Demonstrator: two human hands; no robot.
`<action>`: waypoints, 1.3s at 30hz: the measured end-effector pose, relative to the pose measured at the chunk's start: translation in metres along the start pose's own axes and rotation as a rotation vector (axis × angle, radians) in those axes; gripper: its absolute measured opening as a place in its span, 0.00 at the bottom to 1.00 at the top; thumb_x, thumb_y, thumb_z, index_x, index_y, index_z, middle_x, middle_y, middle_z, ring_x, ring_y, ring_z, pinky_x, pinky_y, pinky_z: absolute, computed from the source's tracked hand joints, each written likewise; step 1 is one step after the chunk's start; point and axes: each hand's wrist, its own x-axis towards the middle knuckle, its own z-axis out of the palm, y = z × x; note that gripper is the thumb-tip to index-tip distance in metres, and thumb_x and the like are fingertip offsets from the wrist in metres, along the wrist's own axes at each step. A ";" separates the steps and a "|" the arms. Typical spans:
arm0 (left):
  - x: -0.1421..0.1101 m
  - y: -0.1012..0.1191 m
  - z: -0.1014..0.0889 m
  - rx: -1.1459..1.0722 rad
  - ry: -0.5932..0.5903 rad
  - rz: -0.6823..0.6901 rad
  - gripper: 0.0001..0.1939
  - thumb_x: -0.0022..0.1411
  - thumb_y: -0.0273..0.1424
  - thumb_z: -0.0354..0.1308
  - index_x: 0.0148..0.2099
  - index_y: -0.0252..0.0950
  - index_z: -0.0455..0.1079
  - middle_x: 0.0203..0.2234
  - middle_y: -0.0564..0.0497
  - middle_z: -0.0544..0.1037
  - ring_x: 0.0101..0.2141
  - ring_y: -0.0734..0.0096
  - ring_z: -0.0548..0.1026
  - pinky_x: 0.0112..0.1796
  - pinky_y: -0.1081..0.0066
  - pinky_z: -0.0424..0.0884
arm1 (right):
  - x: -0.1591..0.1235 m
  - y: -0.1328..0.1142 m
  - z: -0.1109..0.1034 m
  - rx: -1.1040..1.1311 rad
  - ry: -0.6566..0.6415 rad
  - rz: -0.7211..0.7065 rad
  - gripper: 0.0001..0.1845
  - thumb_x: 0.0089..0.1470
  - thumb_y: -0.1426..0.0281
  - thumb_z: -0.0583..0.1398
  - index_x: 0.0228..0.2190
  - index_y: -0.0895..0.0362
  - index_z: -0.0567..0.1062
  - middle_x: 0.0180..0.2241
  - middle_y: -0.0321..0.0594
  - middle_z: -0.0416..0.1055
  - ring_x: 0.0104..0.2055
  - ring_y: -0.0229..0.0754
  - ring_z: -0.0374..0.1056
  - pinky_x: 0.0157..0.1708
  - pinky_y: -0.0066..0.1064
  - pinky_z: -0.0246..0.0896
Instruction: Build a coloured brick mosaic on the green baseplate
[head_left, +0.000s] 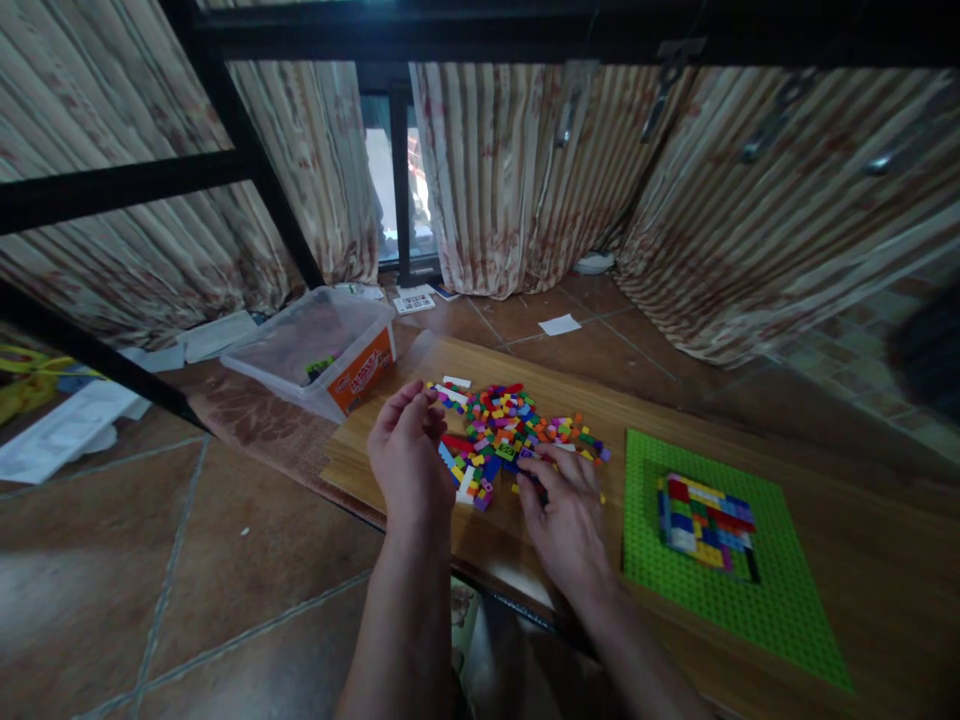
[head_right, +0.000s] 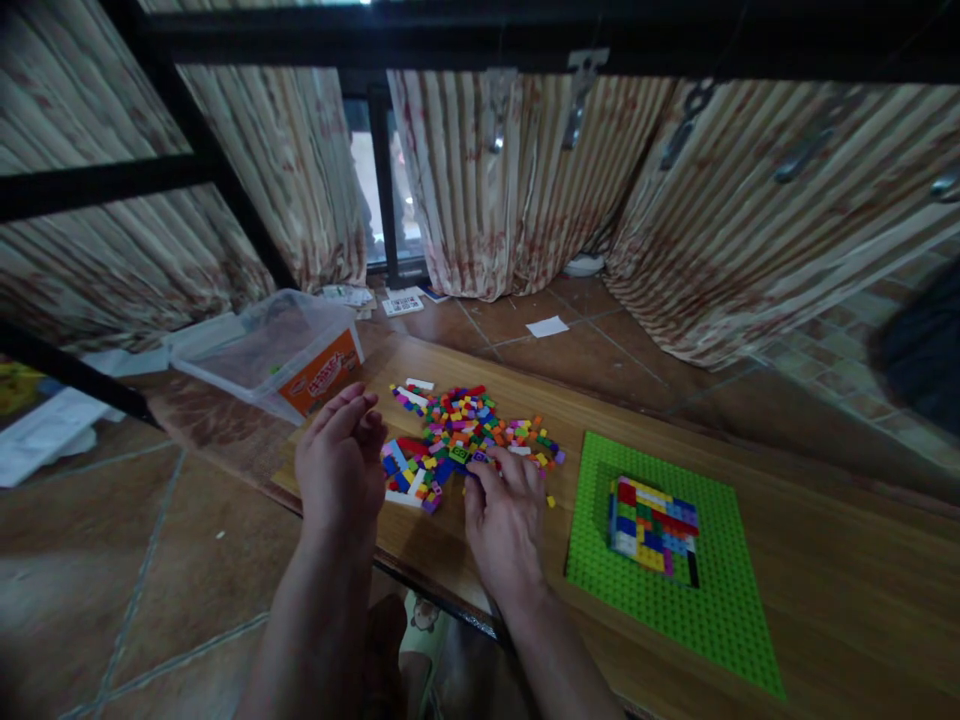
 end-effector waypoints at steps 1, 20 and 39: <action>0.000 0.001 -0.001 -0.008 0.001 0.001 0.13 0.42 0.26 0.64 0.35 0.31 0.72 0.25 0.53 0.75 0.21 0.83 0.67 0.25 0.80 0.62 | 0.001 -0.001 0.001 -0.003 -0.001 0.005 0.10 0.58 0.72 0.57 0.38 0.56 0.78 0.46 0.45 0.70 0.49 0.50 0.61 0.49 0.45 0.61; 0.002 0.015 -0.005 -0.021 -0.024 0.005 0.12 0.45 0.27 0.64 0.35 0.31 0.72 0.25 0.55 0.73 0.23 0.84 0.67 0.26 0.80 0.63 | 0.028 -0.014 0.008 0.054 0.015 0.013 0.10 0.60 0.70 0.54 0.36 0.54 0.76 0.40 0.44 0.74 0.44 0.49 0.65 0.47 0.42 0.60; -0.069 0.018 0.037 0.175 -0.239 0.075 0.14 0.42 0.30 0.68 0.35 0.34 0.75 0.26 0.54 0.74 0.23 0.83 0.67 0.25 0.80 0.63 | -0.035 0.027 -0.068 0.873 0.155 0.661 0.22 0.53 0.52 0.58 0.40 0.56 0.77 0.29 0.40 0.75 0.26 0.43 0.70 0.26 0.33 0.68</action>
